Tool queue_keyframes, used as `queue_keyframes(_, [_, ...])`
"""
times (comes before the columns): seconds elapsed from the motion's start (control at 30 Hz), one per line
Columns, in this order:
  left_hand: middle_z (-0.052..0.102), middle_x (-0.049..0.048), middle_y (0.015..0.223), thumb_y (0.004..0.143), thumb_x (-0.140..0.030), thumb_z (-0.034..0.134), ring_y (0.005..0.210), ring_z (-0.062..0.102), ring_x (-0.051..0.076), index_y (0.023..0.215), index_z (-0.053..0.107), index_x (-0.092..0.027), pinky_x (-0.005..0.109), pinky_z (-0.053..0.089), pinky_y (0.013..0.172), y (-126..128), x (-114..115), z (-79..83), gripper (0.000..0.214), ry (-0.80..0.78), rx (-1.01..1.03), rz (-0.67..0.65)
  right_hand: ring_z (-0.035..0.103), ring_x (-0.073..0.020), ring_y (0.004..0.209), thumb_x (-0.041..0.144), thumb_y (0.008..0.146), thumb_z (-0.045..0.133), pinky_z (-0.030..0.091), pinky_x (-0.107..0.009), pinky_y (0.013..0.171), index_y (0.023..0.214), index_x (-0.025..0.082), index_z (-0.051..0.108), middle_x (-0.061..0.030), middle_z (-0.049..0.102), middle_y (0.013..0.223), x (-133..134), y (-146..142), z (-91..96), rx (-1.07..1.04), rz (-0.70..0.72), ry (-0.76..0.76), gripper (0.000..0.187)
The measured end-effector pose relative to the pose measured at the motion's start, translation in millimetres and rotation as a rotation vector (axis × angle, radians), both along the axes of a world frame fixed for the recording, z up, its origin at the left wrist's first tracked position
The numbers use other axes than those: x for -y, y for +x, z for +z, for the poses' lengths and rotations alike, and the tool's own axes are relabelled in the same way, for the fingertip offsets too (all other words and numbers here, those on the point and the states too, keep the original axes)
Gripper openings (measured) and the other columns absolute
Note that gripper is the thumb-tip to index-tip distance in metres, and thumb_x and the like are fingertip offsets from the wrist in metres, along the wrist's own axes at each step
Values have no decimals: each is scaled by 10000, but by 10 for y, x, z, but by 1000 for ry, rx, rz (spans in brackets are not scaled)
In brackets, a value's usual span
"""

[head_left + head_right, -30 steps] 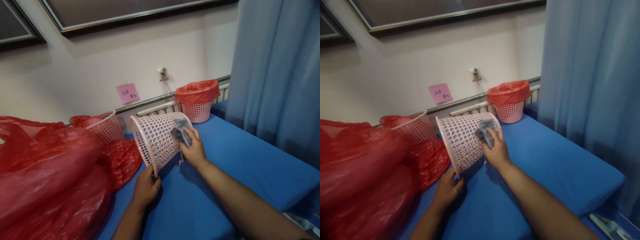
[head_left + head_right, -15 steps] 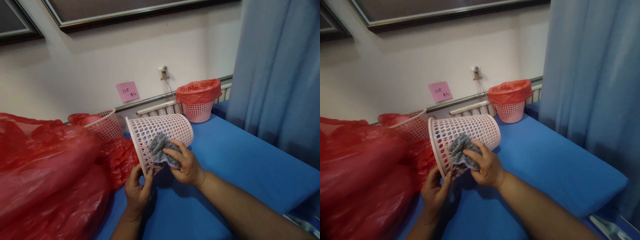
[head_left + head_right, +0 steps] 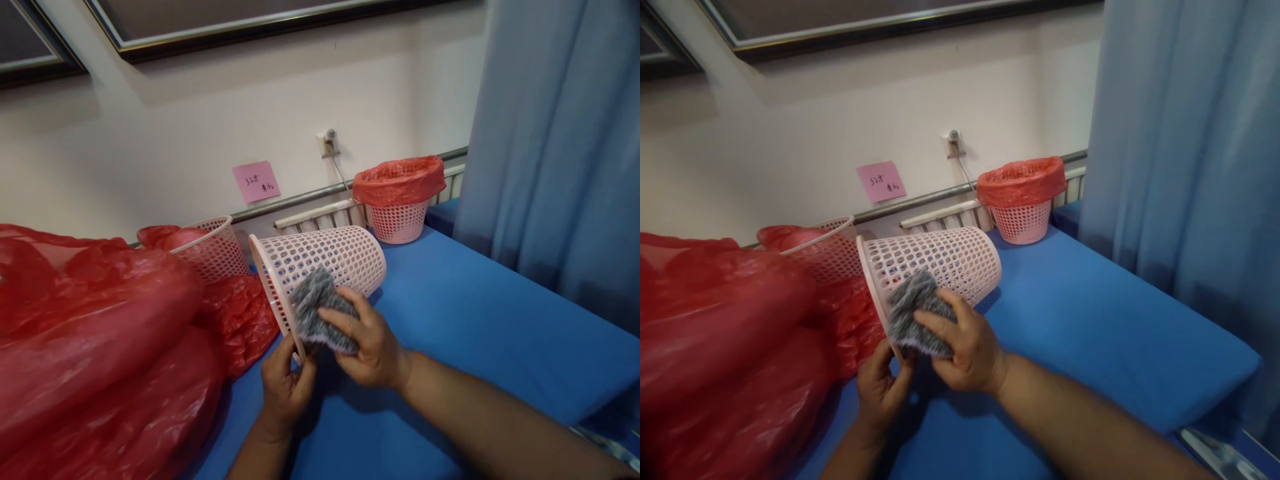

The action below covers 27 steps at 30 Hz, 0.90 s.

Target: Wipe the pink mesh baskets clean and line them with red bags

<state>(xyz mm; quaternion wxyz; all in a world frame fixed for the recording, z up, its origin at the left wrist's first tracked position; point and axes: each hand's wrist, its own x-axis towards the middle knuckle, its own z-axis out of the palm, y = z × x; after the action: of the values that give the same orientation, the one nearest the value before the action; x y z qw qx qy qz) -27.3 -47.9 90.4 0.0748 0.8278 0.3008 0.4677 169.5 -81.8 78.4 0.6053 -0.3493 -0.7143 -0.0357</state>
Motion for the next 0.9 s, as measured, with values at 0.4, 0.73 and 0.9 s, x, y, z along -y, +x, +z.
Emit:
queue_keyframes(0.4, [736,19,813,891,-188,597,648,686,155,1058,684,-162,231,518,607,-5,-24,-53,190,63,-80,33,604,-321,1224,271,785,640,472,-561,1112,1317,202,623,-139,583,1265,-694,700,-187,-614,-610,-365,537])
queue_keyframes(0.73, [570,-37,639,863,-181,563,527,530,110,863,626,-182,215,447,534,15,-16,5,63,63,-96,4,497,-284,1392,158,755,618,496,-444,1120,1465,271,498,-113,374,1547,-66,46,-44,27,43,4,729])
queue_keyframes(0.9, [615,-16,688,882,-192,561,550,553,123,957,651,-174,235,456,556,9,-13,-20,118,37,-123,44,559,-320,1310,242,767,624,443,-538,1149,1330,216,621,-145,520,1390,-582,571,-143,-479,-471,-349,564])
